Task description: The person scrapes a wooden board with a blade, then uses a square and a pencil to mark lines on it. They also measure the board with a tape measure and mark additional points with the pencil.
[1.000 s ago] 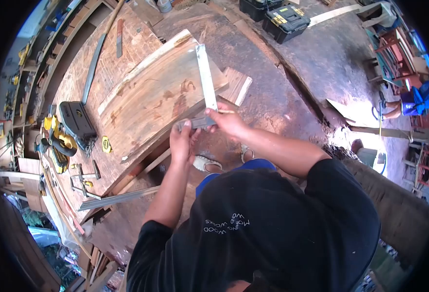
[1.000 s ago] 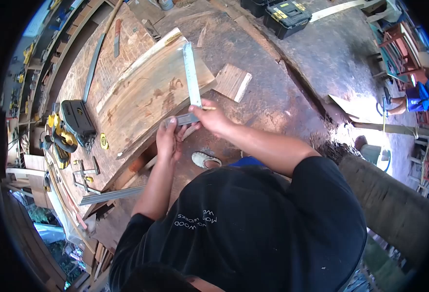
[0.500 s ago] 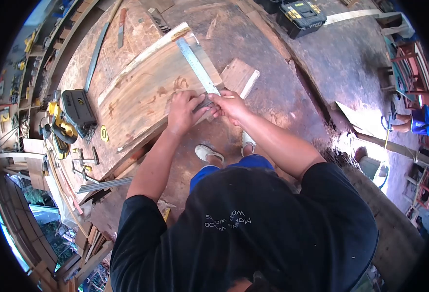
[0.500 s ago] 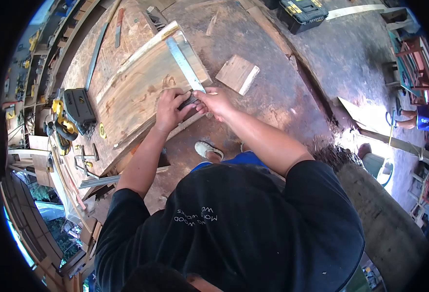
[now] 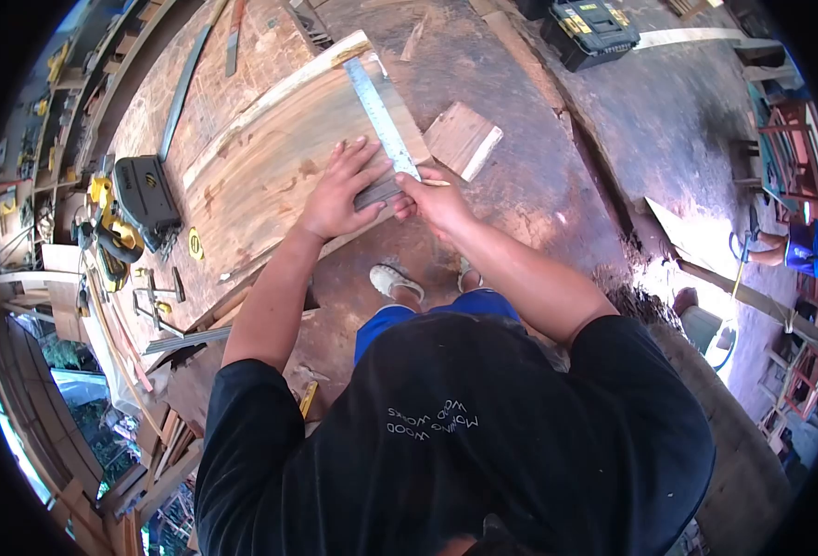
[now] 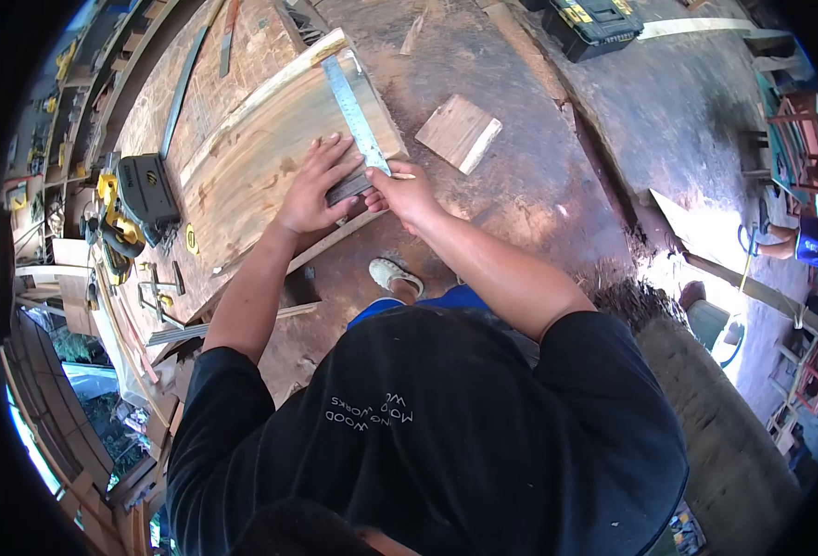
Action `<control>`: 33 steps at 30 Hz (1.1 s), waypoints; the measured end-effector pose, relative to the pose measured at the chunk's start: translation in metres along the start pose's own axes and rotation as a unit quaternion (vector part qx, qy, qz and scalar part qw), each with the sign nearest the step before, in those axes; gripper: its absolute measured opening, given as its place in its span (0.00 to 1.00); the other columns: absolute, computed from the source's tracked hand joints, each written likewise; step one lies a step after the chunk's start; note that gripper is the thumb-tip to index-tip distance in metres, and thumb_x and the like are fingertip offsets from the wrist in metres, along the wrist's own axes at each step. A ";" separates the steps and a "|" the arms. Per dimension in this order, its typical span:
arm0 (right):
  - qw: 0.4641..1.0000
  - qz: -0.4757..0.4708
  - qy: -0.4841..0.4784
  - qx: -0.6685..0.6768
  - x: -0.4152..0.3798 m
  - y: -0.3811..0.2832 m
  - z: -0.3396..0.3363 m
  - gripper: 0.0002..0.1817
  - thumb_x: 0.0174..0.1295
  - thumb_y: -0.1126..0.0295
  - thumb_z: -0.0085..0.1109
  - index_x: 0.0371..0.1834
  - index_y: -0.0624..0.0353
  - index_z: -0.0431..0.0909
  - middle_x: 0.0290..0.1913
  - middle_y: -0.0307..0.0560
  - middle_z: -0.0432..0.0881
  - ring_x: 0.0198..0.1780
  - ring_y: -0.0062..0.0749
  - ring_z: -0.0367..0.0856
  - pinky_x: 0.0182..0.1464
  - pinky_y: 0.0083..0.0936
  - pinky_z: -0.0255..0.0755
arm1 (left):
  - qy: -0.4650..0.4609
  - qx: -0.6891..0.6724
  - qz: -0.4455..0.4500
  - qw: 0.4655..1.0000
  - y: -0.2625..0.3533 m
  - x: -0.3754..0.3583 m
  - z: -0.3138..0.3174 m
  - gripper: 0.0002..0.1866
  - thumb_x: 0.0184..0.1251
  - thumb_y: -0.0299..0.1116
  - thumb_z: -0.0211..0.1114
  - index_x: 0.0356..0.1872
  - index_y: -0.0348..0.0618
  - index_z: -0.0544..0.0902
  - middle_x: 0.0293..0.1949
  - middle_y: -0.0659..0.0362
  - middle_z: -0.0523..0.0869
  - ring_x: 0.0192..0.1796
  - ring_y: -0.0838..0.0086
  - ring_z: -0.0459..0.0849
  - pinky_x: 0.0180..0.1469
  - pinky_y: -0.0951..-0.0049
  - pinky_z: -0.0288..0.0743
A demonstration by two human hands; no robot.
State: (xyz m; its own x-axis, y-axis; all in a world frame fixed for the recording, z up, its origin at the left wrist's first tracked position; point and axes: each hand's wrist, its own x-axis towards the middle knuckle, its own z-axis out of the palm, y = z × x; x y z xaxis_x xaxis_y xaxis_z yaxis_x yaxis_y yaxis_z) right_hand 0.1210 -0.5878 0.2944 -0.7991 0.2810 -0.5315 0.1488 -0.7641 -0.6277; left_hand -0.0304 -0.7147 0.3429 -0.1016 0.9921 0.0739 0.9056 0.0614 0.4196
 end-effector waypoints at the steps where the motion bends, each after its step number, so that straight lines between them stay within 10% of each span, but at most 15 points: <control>1: 1.000 -0.010 0.001 0.007 0.000 0.002 0.000 0.10 0.67 0.68 0.59 0.42 0.65 0.77 0.29 0.46 0.81 0.26 0.26 0.81 0.27 0.21 0.77 | 0.000 0.000 -0.004 1.000 0.000 -0.001 0.000 0.36 0.48 0.37 0.69 0.65 0.55 0.74 0.71 0.52 0.65 0.74 0.53 0.57 0.75 0.45 0.43; 33: 0.992 -0.001 -0.029 -0.120 -0.012 -0.012 -0.024 0.12 0.70 0.66 0.54 0.48 0.63 0.76 0.32 0.45 0.82 0.28 0.24 0.81 0.28 0.20 0.78 | -0.015 0.020 -0.009 1.000 0.001 0.001 -0.002 0.34 0.51 0.40 0.69 0.64 0.56 0.74 0.71 0.52 0.64 0.74 0.53 0.57 0.75 0.45 0.44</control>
State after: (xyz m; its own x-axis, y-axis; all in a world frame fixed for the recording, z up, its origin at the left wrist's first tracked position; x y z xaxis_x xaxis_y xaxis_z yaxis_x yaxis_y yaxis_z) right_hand 0.1423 -0.5678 0.2946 -0.8302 0.2436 -0.5015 0.2766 -0.6011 -0.7498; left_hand -0.0301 -0.7135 0.3454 -0.1060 0.9936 0.0401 0.9198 0.0826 0.3836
